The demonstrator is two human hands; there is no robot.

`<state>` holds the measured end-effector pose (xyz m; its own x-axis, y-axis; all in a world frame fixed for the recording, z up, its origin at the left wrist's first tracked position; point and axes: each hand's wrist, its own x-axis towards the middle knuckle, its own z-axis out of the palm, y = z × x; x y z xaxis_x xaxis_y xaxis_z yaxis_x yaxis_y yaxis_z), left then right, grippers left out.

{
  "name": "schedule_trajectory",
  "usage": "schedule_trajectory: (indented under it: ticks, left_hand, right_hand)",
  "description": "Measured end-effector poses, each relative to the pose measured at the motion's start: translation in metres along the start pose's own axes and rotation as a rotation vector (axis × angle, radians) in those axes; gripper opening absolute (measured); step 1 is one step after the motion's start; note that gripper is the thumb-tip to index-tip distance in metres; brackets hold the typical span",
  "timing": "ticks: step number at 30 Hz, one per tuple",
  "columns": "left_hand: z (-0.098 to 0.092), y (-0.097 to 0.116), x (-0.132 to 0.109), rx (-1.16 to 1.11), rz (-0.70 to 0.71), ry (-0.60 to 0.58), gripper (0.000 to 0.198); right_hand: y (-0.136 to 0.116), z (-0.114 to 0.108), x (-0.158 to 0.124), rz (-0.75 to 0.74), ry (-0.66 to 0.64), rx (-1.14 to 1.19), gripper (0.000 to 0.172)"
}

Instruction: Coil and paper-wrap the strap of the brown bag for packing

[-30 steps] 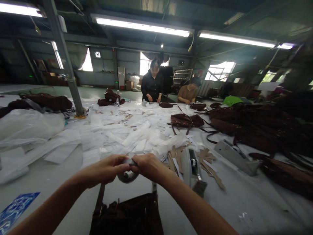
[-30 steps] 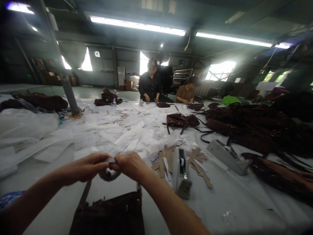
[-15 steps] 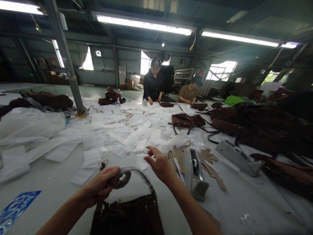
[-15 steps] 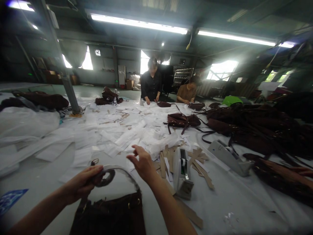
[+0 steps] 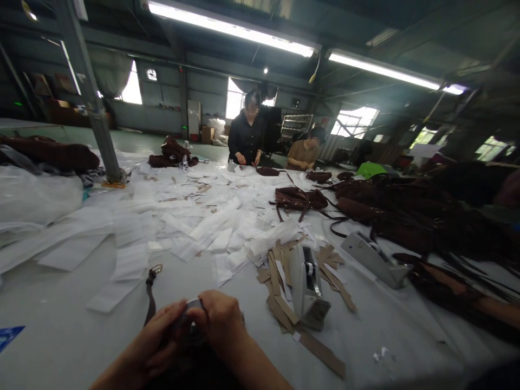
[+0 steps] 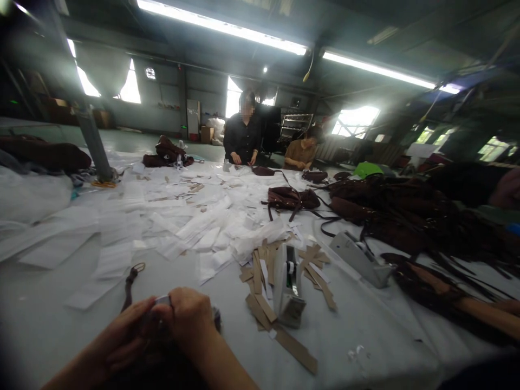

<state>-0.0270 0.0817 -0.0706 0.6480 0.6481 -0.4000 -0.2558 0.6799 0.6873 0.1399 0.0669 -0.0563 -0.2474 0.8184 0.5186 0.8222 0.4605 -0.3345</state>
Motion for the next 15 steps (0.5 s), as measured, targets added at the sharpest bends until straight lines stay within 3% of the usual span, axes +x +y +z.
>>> schedule_trajectory:
  ticks: [5, 10, 15]
  left_hand:
    - [-0.012, -0.007, 0.008, -0.064, -0.077, -0.073, 0.054]
    - [-0.006, -0.011, 0.009, -0.106, -0.006, 0.028, 0.043]
    - [-0.002, -0.015, 0.011, -0.045, -0.105, 0.106, 0.046]
  right_hand:
    - [0.007, 0.004, 0.003, -0.071, 0.082, -0.081, 0.063]
    - [0.014, 0.011, -0.005, -0.056, 0.138, -0.105, 0.063]
    - [0.015, 0.026, -0.021, 0.028, 0.148, -0.137, 0.062]
